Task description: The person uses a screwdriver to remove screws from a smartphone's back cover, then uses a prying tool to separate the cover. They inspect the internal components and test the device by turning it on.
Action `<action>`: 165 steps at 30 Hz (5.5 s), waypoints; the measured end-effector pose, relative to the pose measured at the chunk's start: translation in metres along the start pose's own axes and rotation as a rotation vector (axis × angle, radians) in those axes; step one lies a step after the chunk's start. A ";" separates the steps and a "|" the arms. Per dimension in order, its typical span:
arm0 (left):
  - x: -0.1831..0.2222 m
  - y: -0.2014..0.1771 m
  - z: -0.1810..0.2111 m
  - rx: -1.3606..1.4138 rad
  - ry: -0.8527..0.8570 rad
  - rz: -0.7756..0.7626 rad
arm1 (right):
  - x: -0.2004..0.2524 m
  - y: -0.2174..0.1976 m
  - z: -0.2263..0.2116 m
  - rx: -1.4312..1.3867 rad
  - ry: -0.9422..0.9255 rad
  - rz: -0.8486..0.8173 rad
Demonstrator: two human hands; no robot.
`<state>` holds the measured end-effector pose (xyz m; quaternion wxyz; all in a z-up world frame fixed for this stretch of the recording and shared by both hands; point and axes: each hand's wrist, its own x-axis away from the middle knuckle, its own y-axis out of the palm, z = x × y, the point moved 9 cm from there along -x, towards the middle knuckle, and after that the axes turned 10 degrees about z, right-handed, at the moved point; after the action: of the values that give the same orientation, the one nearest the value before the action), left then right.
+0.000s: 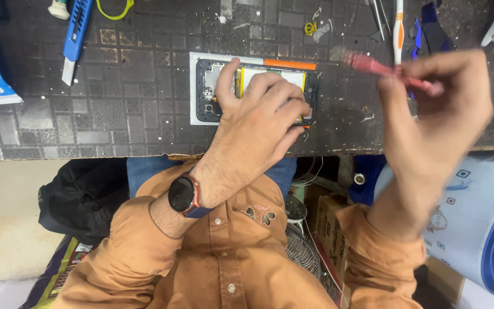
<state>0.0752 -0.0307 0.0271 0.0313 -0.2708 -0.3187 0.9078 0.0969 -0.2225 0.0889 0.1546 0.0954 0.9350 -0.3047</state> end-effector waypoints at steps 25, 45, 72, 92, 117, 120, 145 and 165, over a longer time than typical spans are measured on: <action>0.077 -0.093 -0.034 0.046 -0.434 0.516 | 0.007 0.106 -0.026 0.378 -0.280 -0.489; 0.073 -0.087 -0.037 0.091 -0.516 0.485 | -0.009 0.120 -0.019 0.356 -0.223 -0.521; 0.040 -0.012 -0.033 1.647 -1.088 -0.083 | 0.034 0.066 -0.098 0.132 -0.513 -0.060; 0.047 -0.027 -0.041 1.640 -0.719 0.213 | 0.077 0.087 -0.056 -0.664 0.233 0.167; 0.036 -0.006 -0.076 1.392 -0.867 0.434 | 0.083 0.098 -0.001 -0.532 0.620 -0.260; 0.035 -0.006 -0.076 1.409 -0.870 0.428 | 0.082 0.103 0.001 -0.602 0.644 -0.291; 0.036 -0.006 -0.082 1.310 -0.779 0.444 | 0.083 0.116 0.011 -0.724 0.651 -0.334; 0.045 -0.007 -0.081 1.366 -0.891 0.481 | 0.087 0.105 -0.010 -0.587 0.589 -0.197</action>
<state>0.0771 0.0306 -0.0429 -0.1343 0.1300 0.3827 0.9048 0.0416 -0.1261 0.0093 -0.1281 0.0404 0.9909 0.0013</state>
